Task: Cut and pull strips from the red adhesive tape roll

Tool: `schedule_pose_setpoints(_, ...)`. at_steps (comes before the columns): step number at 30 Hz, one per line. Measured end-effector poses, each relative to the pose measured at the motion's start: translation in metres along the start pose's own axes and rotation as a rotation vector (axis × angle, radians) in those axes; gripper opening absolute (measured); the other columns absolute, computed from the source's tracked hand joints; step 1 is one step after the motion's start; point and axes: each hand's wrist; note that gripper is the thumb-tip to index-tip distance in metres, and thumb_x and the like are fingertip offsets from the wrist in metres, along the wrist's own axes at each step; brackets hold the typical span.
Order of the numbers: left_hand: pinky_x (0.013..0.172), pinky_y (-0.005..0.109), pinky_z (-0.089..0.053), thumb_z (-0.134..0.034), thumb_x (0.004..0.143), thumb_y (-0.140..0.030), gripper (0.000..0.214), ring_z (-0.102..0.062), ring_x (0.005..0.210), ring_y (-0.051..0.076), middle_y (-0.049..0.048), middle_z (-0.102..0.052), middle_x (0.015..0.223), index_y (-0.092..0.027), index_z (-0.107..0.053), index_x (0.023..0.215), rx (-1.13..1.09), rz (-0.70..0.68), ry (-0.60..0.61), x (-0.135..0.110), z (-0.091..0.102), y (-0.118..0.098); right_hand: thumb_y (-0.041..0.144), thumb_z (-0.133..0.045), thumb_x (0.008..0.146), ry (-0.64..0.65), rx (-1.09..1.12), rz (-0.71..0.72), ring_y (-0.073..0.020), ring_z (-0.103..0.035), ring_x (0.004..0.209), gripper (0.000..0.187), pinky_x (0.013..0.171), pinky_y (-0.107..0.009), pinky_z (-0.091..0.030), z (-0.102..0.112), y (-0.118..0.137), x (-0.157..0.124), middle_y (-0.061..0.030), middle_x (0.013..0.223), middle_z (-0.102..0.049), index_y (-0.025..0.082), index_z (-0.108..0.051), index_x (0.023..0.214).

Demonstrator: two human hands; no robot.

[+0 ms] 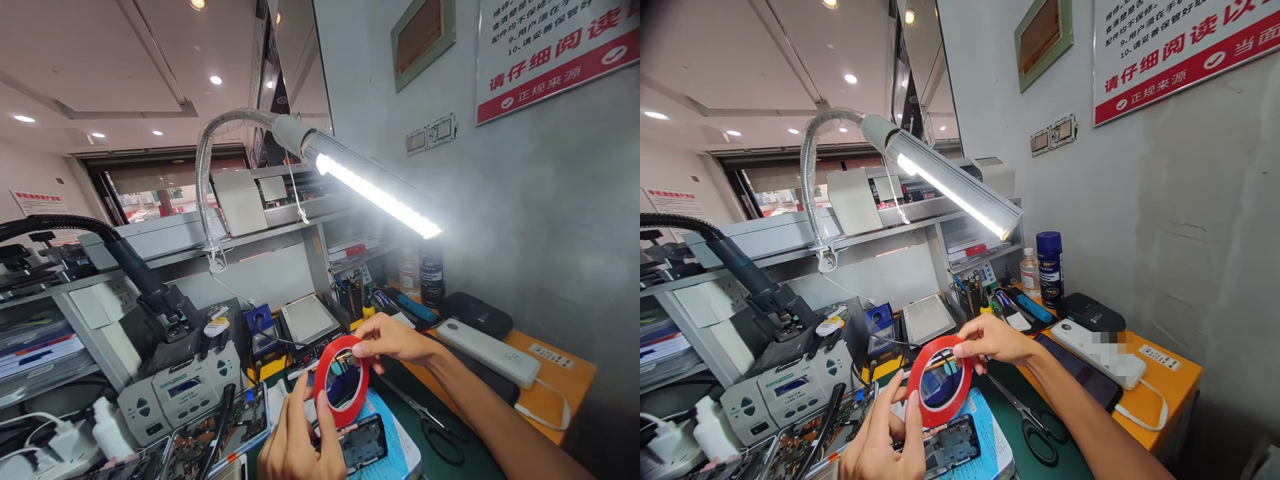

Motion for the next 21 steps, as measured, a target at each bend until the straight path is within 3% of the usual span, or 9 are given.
schedule_pose_setpoints(4,0.062,0.023,-0.05,-0.056,0.09,-0.022,0.02,-0.072,0.072,0.015,0.0031,-0.076,0.089,-0.021,-0.062,0.109,0.011,-0.015,-0.006,0.0,-0.001,0.002,0.034,-0.059,0.095,0.018,-0.019,-0.009,-0.0106,-0.063,0.059,0.022,0.057,-0.026,-0.055,-0.006,-0.001,0.003,0.0015,0.078,-0.067,0.013,-0.065,0.097)
schedule_pose_setpoints(7,0.062,0.022,-0.05,-0.056,0.09,-0.022,0.015,-0.071,0.069,0.013,0.0016,-0.076,0.086,-0.022,-0.062,0.103,0.008,0.006,-0.01,0.0,-0.001,0.002,0.032,-0.061,0.095,-0.004,-0.028,-0.002,-0.0109,-0.063,0.061,0.02,0.056,-0.026,-0.055,-0.008,-0.001,0.004,0.0004,0.082,-0.067,0.013,-0.064,0.102)
schedule_pose_setpoints(10,0.058,0.023,-0.049,-0.057,0.089,-0.024,0.012,-0.07,0.064,0.015,0.0015,-0.076,0.082,-0.022,-0.062,0.1,0.028,0.041,-0.012,-0.001,-0.001,0.002,0.03,-0.062,0.094,-0.114,-0.038,0.035,-0.0124,-0.064,0.069,0.027,0.057,-0.025,-0.055,-0.006,0.003,0.0,-0.0035,0.099,-0.066,0.016,-0.059,0.116)
schedule_pose_setpoints(12,0.056,0.024,-0.048,-0.058,0.088,-0.025,0.013,-0.069,0.061,0.015,0.0011,-0.075,0.079,-0.022,-0.062,0.1,0.044,0.063,-0.017,-0.001,-0.001,0.002,0.029,-0.062,0.093,-0.157,-0.05,0.055,-0.0124,-0.063,0.07,0.026,0.056,-0.025,-0.054,-0.005,0.008,-0.007,-0.0032,0.099,-0.065,0.016,-0.058,0.115)
schedule_pose_setpoints(17,0.057,0.026,-0.047,-0.057,0.089,-0.025,0.012,-0.069,0.062,0.016,0.0002,-0.076,0.083,-0.024,-0.061,0.1,0.065,0.116,0.006,-0.001,-0.002,0.0,0.035,-0.076,0.081,0.088,-0.069,-0.002,-0.0099,-0.059,0.058,0.027,0.05,-0.021,-0.047,-0.019,0.023,-0.02,0.0004,0.075,-0.068,0.014,-0.072,0.096)
schedule_pose_setpoints(21,0.061,0.028,-0.047,-0.059,0.088,-0.024,0.015,-0.07,0.069,0.019,0.0019,-0.076,0.089,-0.024,-0.061,0.103,0.019,0.146,0.039,-0.003,-0.003,-0.001,0.043,-0.082,0.068,0.131,-0.107,-0.051,-0.0112,-0.056,0.057,0.036,0.054,-0.022,-0.046,-0.031,0.024,-0.019,-0.0025,0.072,-0.072,0.015,-0.08,0.091)
Point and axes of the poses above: each hand's wrist, its own x-axis towards the middle knuckle, its own z-axis out of the back of the hand, y = z × x
